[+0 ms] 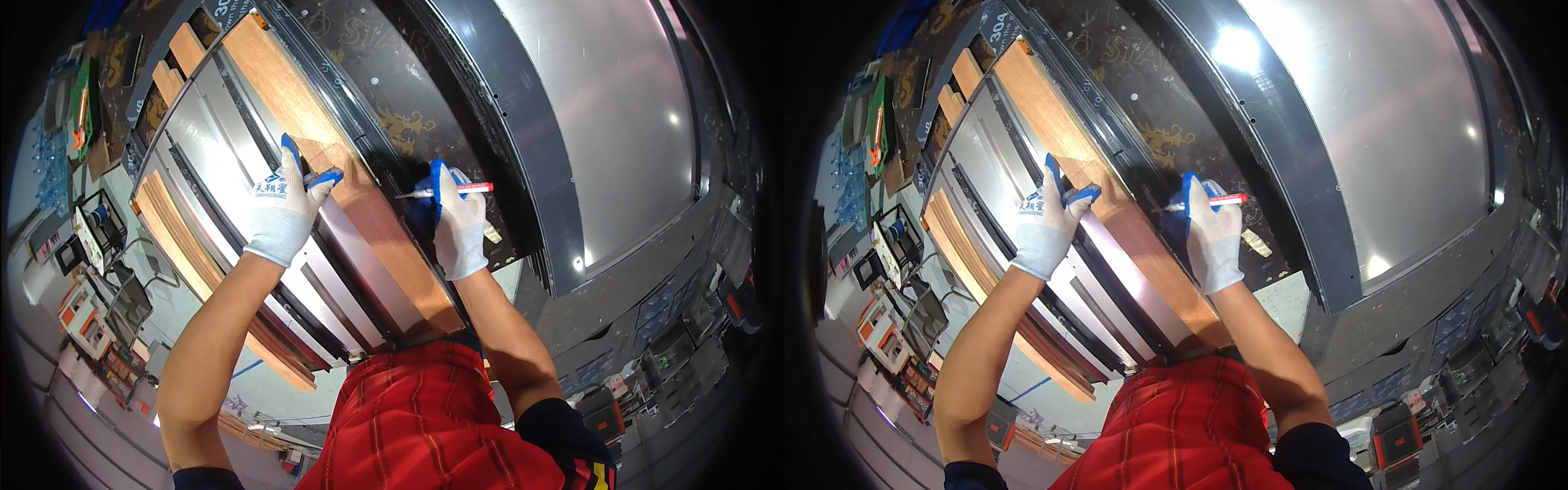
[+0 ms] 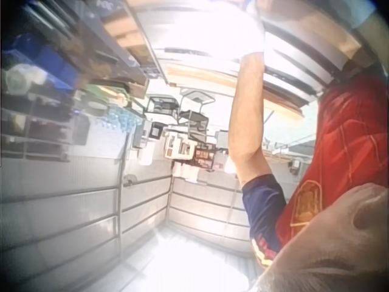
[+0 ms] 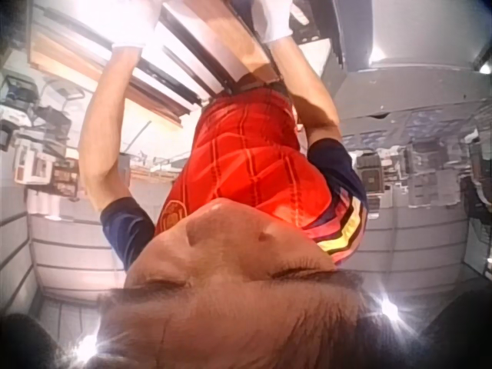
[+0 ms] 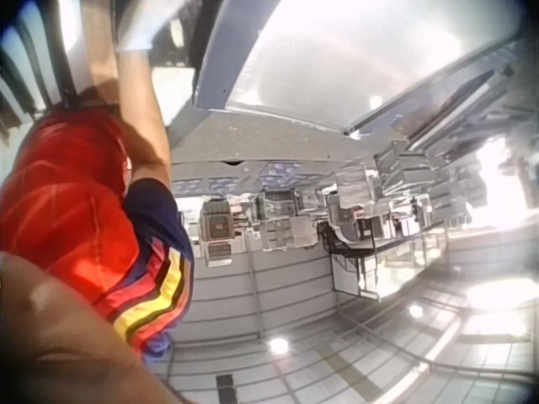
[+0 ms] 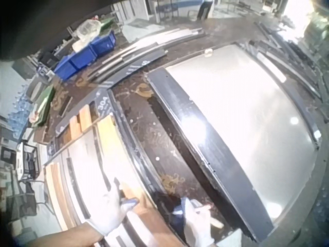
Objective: The person measures and marks wooden strips against a curved metal frame, then moves to a miter saw to cut the strips into shorter pieces. The person handles the wood by hand and uses a marker and a miter saw during the process.
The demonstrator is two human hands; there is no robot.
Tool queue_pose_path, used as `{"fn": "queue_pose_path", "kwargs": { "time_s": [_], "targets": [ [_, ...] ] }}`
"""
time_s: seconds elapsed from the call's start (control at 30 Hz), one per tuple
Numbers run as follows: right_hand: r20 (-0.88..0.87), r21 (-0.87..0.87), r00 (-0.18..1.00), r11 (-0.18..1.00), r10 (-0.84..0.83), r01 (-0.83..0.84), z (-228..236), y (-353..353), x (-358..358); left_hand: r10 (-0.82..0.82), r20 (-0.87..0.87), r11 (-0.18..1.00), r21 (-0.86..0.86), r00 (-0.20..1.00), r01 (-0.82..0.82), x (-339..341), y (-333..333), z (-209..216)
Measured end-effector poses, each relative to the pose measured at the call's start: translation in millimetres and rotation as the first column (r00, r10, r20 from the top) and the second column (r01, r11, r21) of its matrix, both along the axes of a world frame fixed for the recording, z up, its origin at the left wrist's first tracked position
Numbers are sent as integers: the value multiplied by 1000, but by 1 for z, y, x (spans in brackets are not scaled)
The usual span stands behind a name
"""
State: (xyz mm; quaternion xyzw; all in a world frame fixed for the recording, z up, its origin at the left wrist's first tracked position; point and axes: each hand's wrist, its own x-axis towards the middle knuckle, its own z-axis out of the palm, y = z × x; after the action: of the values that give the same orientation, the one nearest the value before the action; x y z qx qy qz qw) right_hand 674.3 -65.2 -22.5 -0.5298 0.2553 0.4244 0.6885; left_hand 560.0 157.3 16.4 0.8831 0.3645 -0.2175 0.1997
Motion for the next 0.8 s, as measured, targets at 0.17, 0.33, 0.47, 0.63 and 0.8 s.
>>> {"fn": "queue_pose_path", "kwargs": {
  "time_s": [0.17,0.33,0.47,0.63,0.8],
  "targets": [
    [234,-86,963,989,134,-116,4,12,-7,-59,60,997,50,996,56,-4,2,-5],
    [314,-54,942,993,117,-105,4,14,-14,-68,93,996,70,993,62,-8,2,-12],
    [307,-82,939,987,156,-137,6,13,-14,-59,99,997,57,993,54,-8,2,-13],
    [282,-54,949,990,140,-130,9,14,-14,-55,95,997,55,994,50,-8,2,-12],
    [289,-50,947,990,141,-132,5,14,-15,-65,90,996,68,994,59,-9,2,-13]
  ]
}}
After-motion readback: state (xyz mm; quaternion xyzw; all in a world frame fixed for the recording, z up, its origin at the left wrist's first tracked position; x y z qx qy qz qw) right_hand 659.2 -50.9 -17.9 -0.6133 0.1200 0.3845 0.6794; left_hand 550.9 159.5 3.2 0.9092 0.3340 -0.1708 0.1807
